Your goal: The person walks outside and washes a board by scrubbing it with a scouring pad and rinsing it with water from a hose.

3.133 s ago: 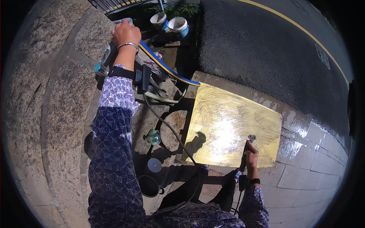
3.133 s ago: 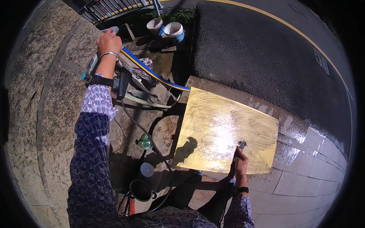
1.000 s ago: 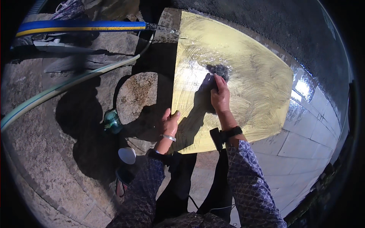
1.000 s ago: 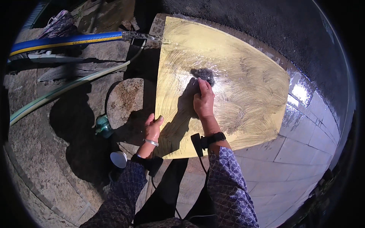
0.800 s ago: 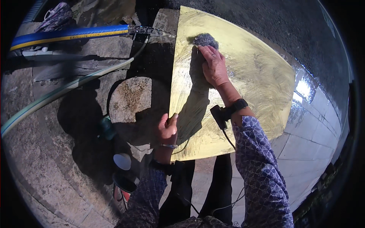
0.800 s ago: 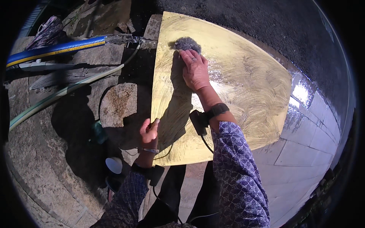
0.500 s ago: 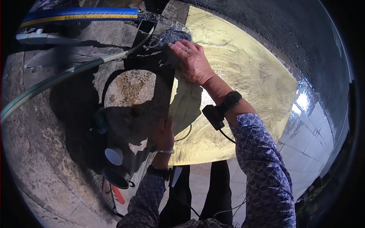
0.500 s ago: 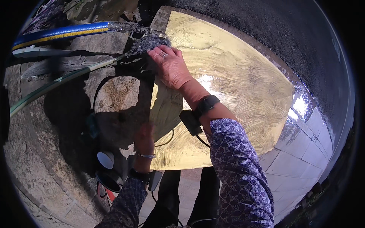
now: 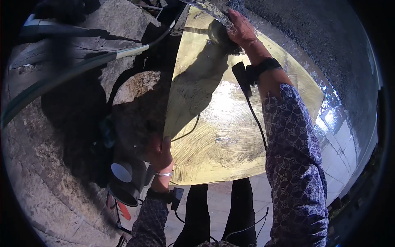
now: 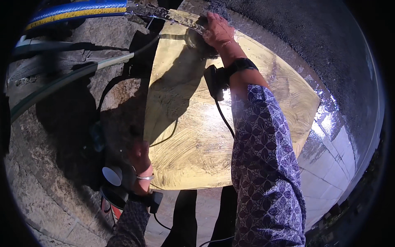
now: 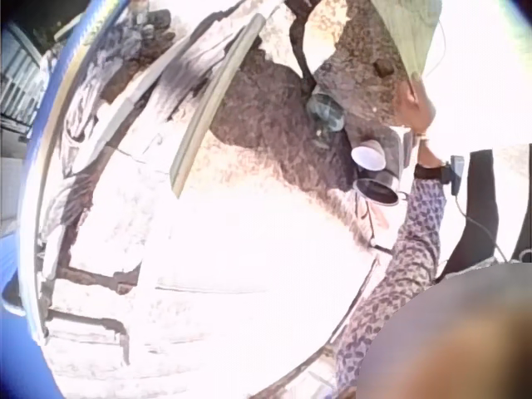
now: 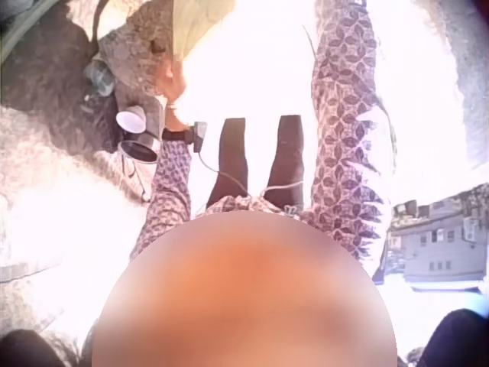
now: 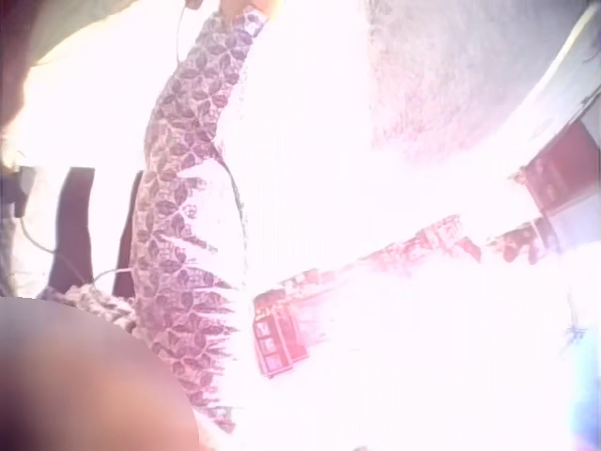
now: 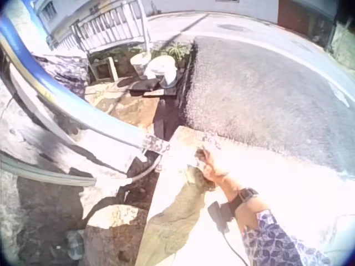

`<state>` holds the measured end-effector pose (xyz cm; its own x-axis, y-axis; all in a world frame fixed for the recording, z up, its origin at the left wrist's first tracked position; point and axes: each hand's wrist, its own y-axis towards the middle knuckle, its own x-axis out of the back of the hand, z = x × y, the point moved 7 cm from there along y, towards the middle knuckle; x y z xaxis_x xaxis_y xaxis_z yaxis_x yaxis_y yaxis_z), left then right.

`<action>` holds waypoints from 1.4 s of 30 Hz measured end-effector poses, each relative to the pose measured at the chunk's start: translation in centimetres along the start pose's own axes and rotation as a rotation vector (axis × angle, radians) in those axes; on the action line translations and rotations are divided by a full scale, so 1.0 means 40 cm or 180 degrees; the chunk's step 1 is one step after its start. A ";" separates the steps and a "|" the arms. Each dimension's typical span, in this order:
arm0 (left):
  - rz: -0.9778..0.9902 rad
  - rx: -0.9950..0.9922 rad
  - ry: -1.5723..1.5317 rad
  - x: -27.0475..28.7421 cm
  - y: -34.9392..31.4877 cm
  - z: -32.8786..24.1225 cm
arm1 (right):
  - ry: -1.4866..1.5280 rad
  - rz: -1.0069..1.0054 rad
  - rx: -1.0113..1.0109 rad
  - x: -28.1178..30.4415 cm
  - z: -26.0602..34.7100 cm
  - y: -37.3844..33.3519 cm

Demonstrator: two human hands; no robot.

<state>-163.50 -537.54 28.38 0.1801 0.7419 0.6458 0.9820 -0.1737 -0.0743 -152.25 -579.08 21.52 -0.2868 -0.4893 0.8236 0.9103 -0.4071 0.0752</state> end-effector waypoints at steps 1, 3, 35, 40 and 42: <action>0.0001 0.0038 0.0023 0.004 -0.006 0.004 | 0.0133 0.0147 -0.0153 -0.005 0.026 0.005; 0.0083 0.0356 0.0027 0.009 -0.016 0.020 | 0.0172 0.0080 0.0184 -0.082 0.178 -0.059; 0.0532 0.0633 0.0928 0.052 0.005 0.054 | 0.0825 -0.0067 0.0199 -0.062 0.284 -0.588; 0.0765 0.0664 0.1314 -0.037 -0.017 0.000 | 0.1742 -0.2877 -0.1447 0.058 -0.429 -0.960; 0.0419 0.0677 0.0911 -0.010 -0.007 -0.009 | -0.0090 -0.1130 -0.2404 0.030 -0.375 -0.878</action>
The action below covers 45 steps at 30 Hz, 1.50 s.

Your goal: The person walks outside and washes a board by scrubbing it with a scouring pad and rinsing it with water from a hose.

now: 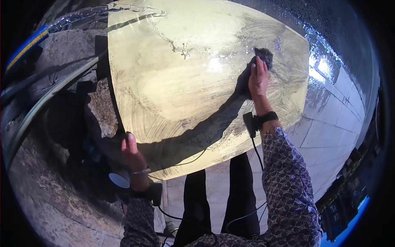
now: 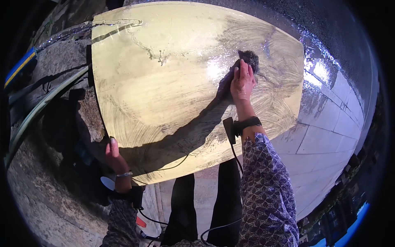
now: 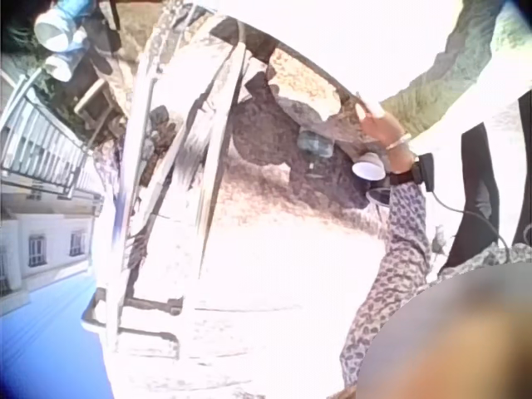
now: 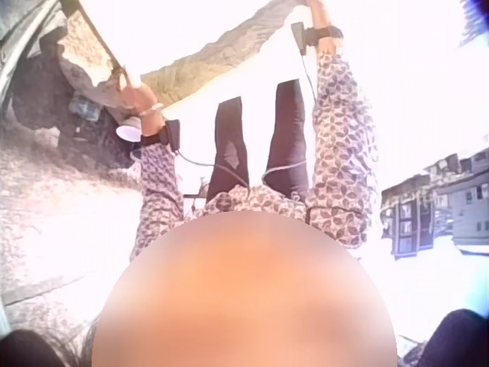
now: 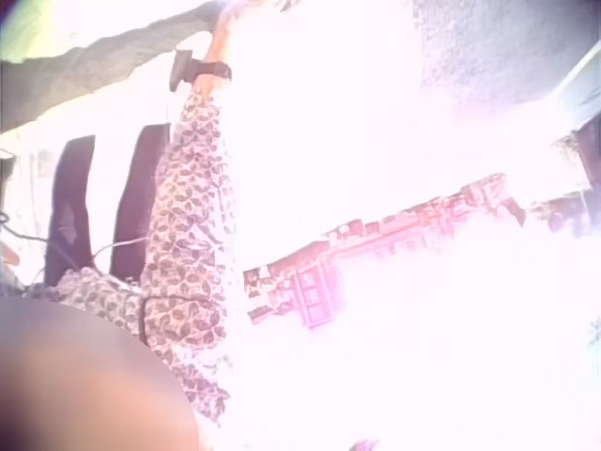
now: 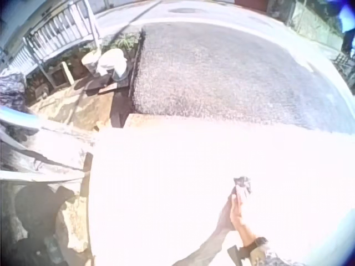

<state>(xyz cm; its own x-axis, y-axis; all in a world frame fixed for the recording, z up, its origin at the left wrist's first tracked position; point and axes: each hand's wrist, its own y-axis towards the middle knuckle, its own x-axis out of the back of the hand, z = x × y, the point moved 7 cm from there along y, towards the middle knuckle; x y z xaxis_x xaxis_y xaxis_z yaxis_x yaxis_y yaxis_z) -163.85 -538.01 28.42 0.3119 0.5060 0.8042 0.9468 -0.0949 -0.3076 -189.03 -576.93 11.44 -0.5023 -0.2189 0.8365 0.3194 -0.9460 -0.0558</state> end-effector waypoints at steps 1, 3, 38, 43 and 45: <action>-0.0215 0.0031 -0.0538 0.006 -0.002 0.005 | -0.0145 0.0063 0.0626 -0.021 0.154 -0.029; -0.0197 0.0068 0.0042 0.016 -0.001 0.002 | 0.0327 0.0425 0.1520 -0.056 0.473 -0.100; -0.0237 -0.0530 -0.1163 0.020 -0.016 0.013 | 0.0103 0.0306 0.2551 -0.132 0.797 0.022; 0.0157 -0.0374 -0.0641 -0.049 0.095 -0.108 | -0.0096 0.0781 0.2039 -0.193 0.703 0.093; 0.0275 -0.0211 -0.1343 -0.082 0.186 -0.135 | 0.0282 0.0893 0.2851 -0.174 0.817 -0.078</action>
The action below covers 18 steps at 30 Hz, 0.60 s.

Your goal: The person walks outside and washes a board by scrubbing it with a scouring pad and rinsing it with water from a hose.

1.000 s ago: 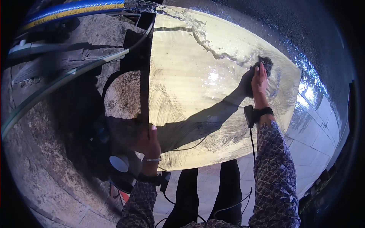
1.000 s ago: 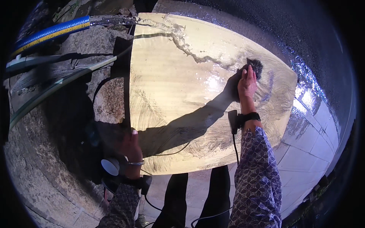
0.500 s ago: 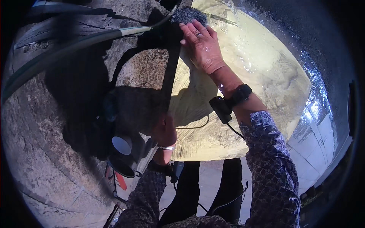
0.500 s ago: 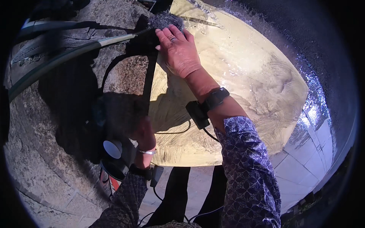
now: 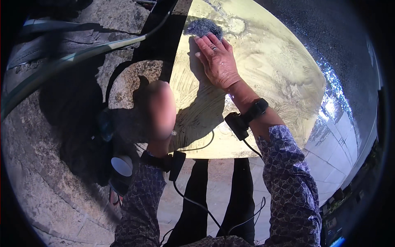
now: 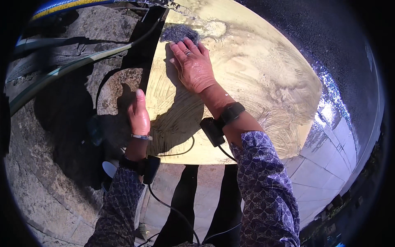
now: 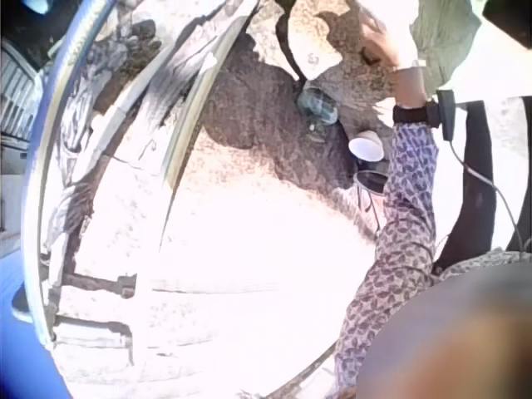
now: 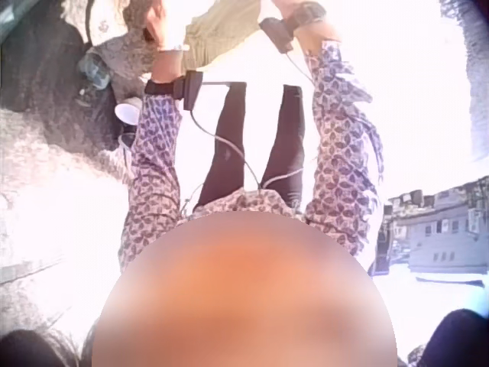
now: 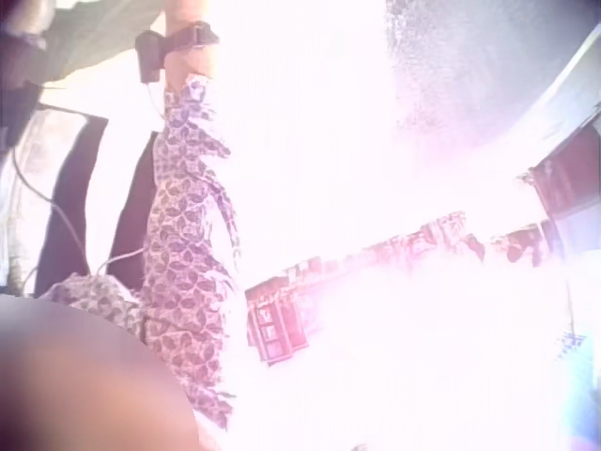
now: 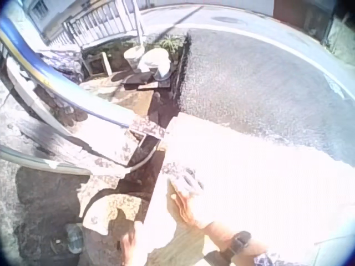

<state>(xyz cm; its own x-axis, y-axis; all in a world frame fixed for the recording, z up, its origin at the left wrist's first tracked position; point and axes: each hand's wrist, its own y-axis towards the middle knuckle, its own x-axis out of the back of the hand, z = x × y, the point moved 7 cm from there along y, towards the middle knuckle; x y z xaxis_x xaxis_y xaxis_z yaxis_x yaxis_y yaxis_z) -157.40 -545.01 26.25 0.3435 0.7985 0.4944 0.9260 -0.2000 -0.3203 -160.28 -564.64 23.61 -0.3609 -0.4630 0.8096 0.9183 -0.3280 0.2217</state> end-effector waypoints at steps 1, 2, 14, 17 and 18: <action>-0.0070 -0.0104 -0.0327 -0.016 0.035 -0.043 | 0.0263 0.0108 0.0391 0.006 0.078 0.003; 0.0047 -0.0116 -0.0466 -0.031 0.079 -0.049 | 0.0388 0.0009 0.0729 0.031 0.105 0.018; 0.1321 0.1103 -0.0976 -0.190 0.251 -0.116 | 0.0577 -0.0033 0.0343 0.007 0.100 -0.087; 0.2011 0.1099 -0.1173 -0.271 0.234 -0.146 | 0.0224 -0.0857 -0.0949 0.034 -0.406 -0.170; 0.2238 0.1110 -0.1483 -0.372 0.194 -0.163 | 0.0400 -0.1405 -0.1398 0.091 -0.739 -0.260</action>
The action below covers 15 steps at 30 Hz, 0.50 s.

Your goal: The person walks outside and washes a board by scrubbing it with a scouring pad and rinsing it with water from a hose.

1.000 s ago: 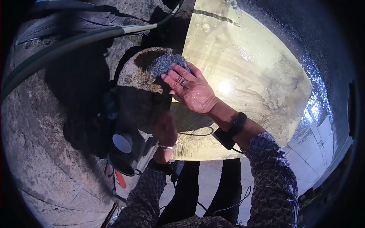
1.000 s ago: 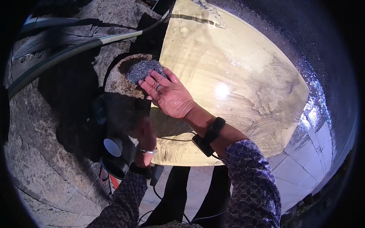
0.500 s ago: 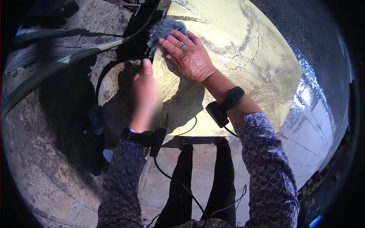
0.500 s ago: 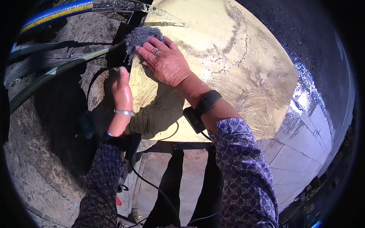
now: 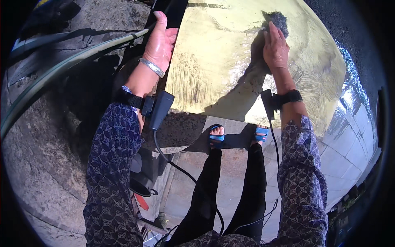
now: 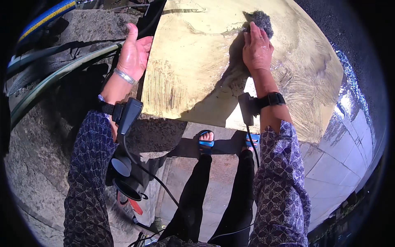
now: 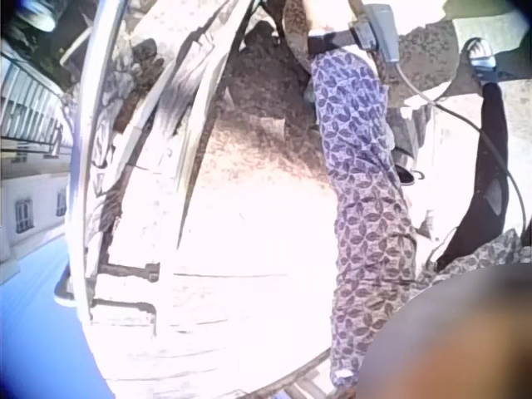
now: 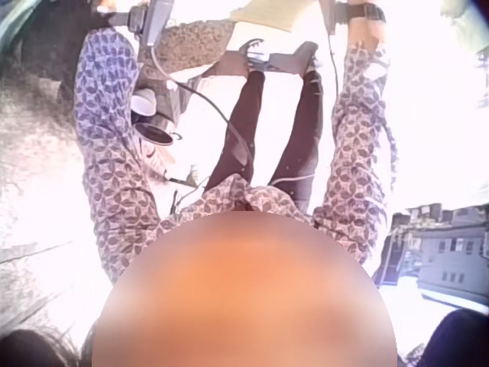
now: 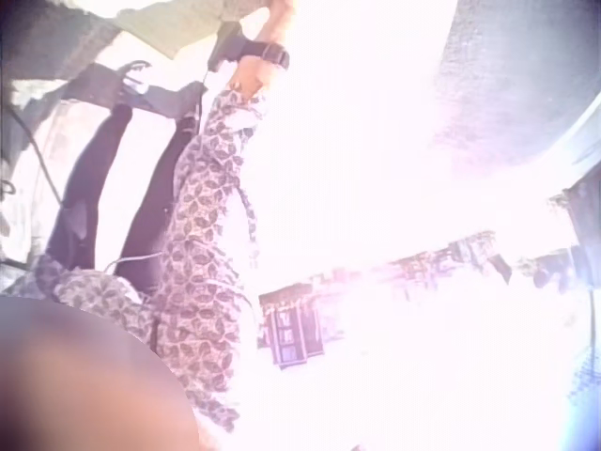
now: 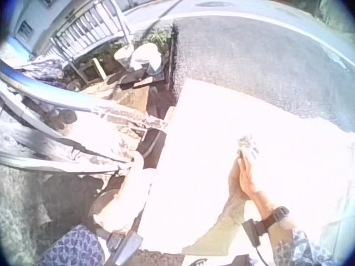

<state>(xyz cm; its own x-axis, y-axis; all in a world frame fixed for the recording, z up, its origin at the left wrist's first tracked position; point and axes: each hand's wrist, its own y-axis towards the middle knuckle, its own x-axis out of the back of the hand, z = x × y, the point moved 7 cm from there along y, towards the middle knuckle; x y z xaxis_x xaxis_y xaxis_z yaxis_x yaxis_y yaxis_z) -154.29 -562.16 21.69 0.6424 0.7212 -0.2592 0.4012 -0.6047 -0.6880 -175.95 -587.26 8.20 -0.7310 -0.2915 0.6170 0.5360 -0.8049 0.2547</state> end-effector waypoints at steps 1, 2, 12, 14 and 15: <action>-0.0221 0.0037 0.0248 0.065 -0.022 -0.003 | -0.0238 0.0220 -0.0032 -0.083 0.122 -0.068; -0.0389 0.0039 0.0457 0.110 -0.053 -0.027 | -0.0520 0.0398 0.0037 -0.113 0.276 -0.096; -0.0108 0.0155 0.1253 0.098 -0.025 -0.108 | -0.0636 0.1043 0.0208 0.070 0.521 -0.398; -0.0137 -0.0011 0.1150 0.042 -0.008 -0.100 | -0.0567 0.0224 -0.0487 0.197 0.247 -0.375; 0.0267 -0.0178 0.1018 0.048 0.013 -0.118 | -0.0510 0.0204 -0.0503 0.173 0.264 -0.349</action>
<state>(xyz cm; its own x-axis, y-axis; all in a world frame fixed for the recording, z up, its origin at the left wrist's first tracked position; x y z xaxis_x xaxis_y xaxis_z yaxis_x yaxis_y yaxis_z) -149.75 -562.69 24.03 0.8435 0.5310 -0.0815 0.3679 -0.6814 -0.6327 -184.04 -572.57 16.77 -0.6144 -0.2689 0.7418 0.4971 -0.8620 0.0993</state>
